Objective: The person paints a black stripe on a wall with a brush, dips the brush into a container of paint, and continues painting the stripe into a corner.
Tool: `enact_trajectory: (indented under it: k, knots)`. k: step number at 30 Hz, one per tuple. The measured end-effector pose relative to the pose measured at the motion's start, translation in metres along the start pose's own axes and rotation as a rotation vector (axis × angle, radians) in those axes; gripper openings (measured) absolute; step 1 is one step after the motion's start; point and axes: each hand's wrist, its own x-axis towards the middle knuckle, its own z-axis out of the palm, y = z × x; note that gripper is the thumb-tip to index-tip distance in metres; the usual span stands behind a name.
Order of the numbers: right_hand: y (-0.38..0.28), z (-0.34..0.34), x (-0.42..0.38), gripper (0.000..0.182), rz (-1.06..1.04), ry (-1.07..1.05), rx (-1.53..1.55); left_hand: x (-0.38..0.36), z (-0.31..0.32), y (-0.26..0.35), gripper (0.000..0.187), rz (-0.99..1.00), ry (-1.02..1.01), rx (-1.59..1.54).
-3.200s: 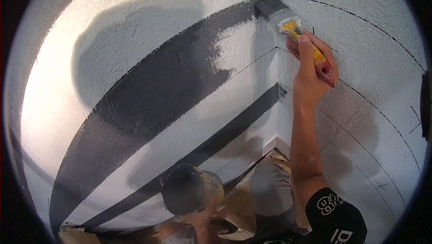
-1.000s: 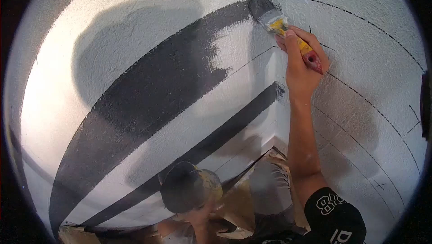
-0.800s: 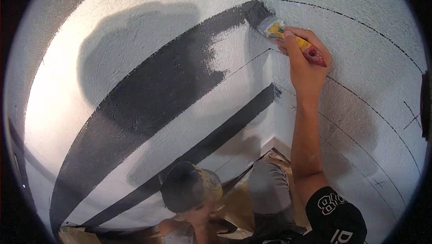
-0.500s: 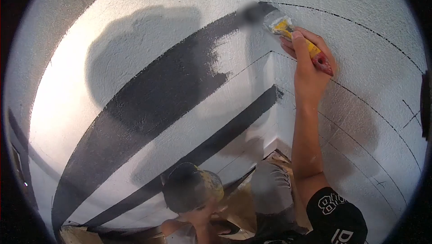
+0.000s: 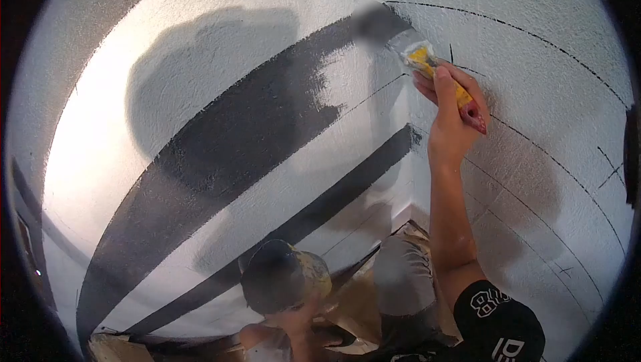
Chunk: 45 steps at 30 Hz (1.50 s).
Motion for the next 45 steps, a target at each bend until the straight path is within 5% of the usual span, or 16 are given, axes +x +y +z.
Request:
enact_trajectory:
  k: [19,22,29,38,41,43,45]
  knots:
    - [0.03,0.016,-0.013,0.011,-0.117,-0.095,-0.048,0.008,-0.013,-0.01,0.092,0.217,-0.102,0.186]
    - [0.022,0.007,-0.013,0.012,0.008,-0.091,-0.056,0.003,-0.006,-0.004,0.087,0.051,0.039,0.119]
    - [0.019,0.014,-0.015,0.013,-0.062,0.016,0.022,0.003,-0.012,-0.014,0.092,0.077,0.024,0.152]
    - [0.008,-0.011,-0.015,0.011,-0.174,-0.075,-0.242,0.001,-0.014,-0.006,0.085,0.055,0.044,0.096]
    - [0.015,-0.006,-0.008,0.014,-0.479,-0.169,-0.514,-0.001,-0.019,-0.002,0.092,0.048,-0.079,0.105]
    - [0.014,0.007,-0.022,0.019,-0.598,-0.366,-0.519,-0.002,-0.014,-0.002,0.081,0.072,0.085,0.118]
    - [-0.001,0.009,-0.037,0.021,-0.447,-0.506,-0.397,-0.003,-0.011,0.0,0.081,0.053,0.095,0.123]
